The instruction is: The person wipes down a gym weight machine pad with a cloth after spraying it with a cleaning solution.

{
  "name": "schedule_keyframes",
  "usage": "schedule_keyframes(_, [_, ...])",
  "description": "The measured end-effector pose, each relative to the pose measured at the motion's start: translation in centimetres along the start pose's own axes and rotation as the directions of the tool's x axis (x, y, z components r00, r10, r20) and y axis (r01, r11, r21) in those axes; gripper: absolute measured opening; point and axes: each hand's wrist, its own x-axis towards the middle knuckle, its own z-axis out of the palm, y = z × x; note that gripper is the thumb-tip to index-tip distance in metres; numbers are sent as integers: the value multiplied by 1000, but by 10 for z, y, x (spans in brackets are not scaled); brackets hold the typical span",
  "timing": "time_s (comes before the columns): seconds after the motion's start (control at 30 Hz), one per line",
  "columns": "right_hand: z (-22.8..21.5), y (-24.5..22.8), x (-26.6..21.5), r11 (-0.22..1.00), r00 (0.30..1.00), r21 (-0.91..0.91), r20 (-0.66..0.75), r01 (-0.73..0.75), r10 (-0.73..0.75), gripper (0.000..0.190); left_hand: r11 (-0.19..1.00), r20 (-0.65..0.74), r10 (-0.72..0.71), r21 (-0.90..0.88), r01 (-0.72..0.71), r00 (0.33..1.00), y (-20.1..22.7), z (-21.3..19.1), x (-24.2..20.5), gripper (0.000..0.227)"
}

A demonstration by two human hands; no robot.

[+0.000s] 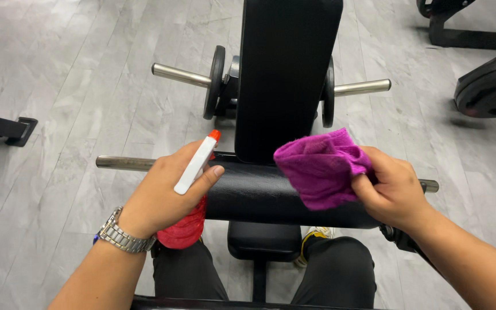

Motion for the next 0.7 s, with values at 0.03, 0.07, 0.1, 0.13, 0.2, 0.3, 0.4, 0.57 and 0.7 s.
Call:
schedule_keyframes(0.03, [1,0,2,1000,1000,0,-2,-4,4,24,1000,4,1,1,-1,1000,-1,1,1,50])
schedule_keyframes(0.07, [2,0,4,986,989,105,85,-131,123,22,1000,18,-20,1,20,1000,-1,2,1,45])
schedule_keyframes(0.1, [3,0,6,943,956,198,180,-267,233,22,999,37,-41,2,41,998,-1,3,4,41])
schedule_keyframes(0.13, [7,16,2,941,954,198,178,-274,241,22,999,45,-38,3,38,998,-4,5,4,41])
schedule_keyframes(0.2, [19,48,-2,496,948,810,299,-313,110,26,1000,41,16,-14,-16,999,-10,8,4,43])
schedule_keyframes(0.3, [0,47,-6,155,963,973,132,-171,235,37,999,40,31,25,-32,999,-11,7,6,55])
schedule_keyframes(0.4, [-9,46,0,37,983,983,179,-180,26,52,998,68,-63,18,62,996,-4,6,5,52])
schedule_keyframes(0.57, [14,34,9,301,884,853,321,-426,341,42,999,107,1,48,-6,994,-8,12,8,32])
schedule_keyframes(0.7, [-8,23,13,934,984,316,-9,-164,176,21,997,178,78,14,-82,981,-6,21,12,57])
